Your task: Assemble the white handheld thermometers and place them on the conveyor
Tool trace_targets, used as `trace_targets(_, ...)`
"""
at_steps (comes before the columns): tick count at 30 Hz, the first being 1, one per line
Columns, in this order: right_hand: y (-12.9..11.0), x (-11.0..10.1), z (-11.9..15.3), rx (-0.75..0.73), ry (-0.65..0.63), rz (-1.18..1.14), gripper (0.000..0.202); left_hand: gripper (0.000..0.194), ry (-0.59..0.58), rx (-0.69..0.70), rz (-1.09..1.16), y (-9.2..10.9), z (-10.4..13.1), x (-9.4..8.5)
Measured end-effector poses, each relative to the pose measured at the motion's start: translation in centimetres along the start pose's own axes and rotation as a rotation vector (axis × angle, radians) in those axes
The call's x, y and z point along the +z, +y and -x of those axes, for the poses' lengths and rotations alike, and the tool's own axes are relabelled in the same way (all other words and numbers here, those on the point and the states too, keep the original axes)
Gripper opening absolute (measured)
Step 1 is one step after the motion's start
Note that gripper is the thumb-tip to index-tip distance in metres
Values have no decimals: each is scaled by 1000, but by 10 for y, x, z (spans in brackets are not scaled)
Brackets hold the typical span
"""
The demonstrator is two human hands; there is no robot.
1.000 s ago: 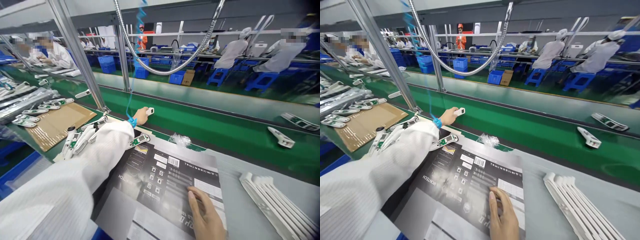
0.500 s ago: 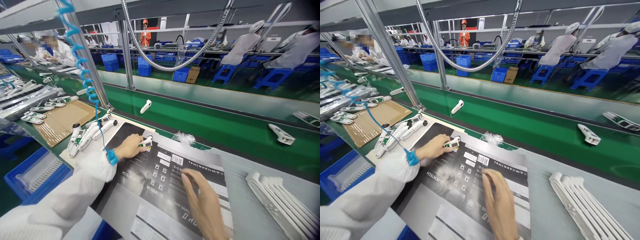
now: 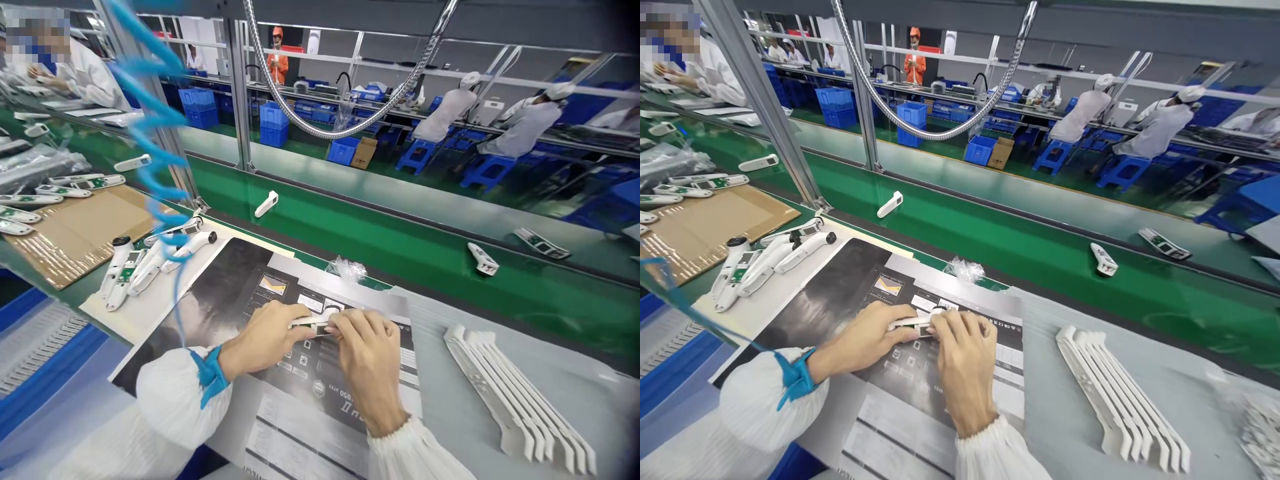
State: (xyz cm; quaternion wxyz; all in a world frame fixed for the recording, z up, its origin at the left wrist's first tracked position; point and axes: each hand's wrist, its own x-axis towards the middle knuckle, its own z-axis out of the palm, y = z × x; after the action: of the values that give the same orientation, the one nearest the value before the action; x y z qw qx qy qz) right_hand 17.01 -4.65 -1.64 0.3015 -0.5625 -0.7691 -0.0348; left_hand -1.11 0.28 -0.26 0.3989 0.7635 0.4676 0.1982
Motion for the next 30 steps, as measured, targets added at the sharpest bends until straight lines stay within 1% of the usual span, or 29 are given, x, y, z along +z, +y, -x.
trace_targets(1, 0, 0, 0, -1, -31, -20, 17, 24, 9, -21, 62, -4, -3, 3)
trace_targets(3, 7, 1, -4, -1, -95, -108, 19, 29, 70, -89, 149, -14, -10, 7)
trace_targets(4, 14, 2, -10, 10, -123, -161, 18, 30, 113, -127, 174, -19, -13, 9)
trace_targets(6, 36, 7, -30, 112, -161, -203, 16, 30, 169, -177, 210, -26, -17, 12)
trace_targets(8, 64, 19, -56, 289, -179, -139, 15, 28, 156, -186, 265, -30, -17, 16)
trace_targets(10, 88, 33, -80, 418, -190, -40, 15, 28, 124, -182, 325, -28, -13, 19)
trace_targets(12, 105, 44, -95, 471, -198, 49, 11, 30, 109, -186, 373, -23, -7, 22)
trace_targets(13, 109, 46, -97, 477, -197, 87, 9, 31, 102, -190, 393, -21, -3, 22)
trace_targets(14, 112, 44, -96, 473, -190, 122, 12, 32, 94, -194, 411, -20, 1, 21)
trace_targets(16, 116, 30, -84, 453, -169, 181, 19, 35, 63, -206, 439, -20, 10, 17)
trace_targets(18, 121, 2, -61, 448, -146, 232, 17, 39, 34, -234, 439, -22, 18, 12)
trace_targets(21, 140, -47, -8, 506, -124, 414, 20, 44, 32, -299, 402, -26, 27, 7)
trace_targets(22, 149, -61, 13, 537, -139, 519, 18, 45, 37, -314, 393, -26, 29, 7)
trace_targets(23, 157, -71, 33, 567, -191, 613, 16, 46, 38, -322, 393, -24, 30, 7)
trace_targets(25, 170, -85, 69, 627, -297, 721, 15, 47, 28, -334, 414, -18, 29, 9)
trace_targets(26, 173, -89, 82, 645, -326, 737, 16, 47, 14, -345, 434, -14, 28, 11)
trace_targets(27, 174, -92, 92, 653, -325, 735, 18, 46, -2, -358, 460, -9, 27, 13)
trace_targets(28, 172, -96, 98, 652, -295, 721, 21, 46, -19, -374, 486, -3, 26, 16)
trace_targets(30, 159, -103, 101, 634, -216, 629, 27, 43, -38, -374, 535, 8, 25, 23)
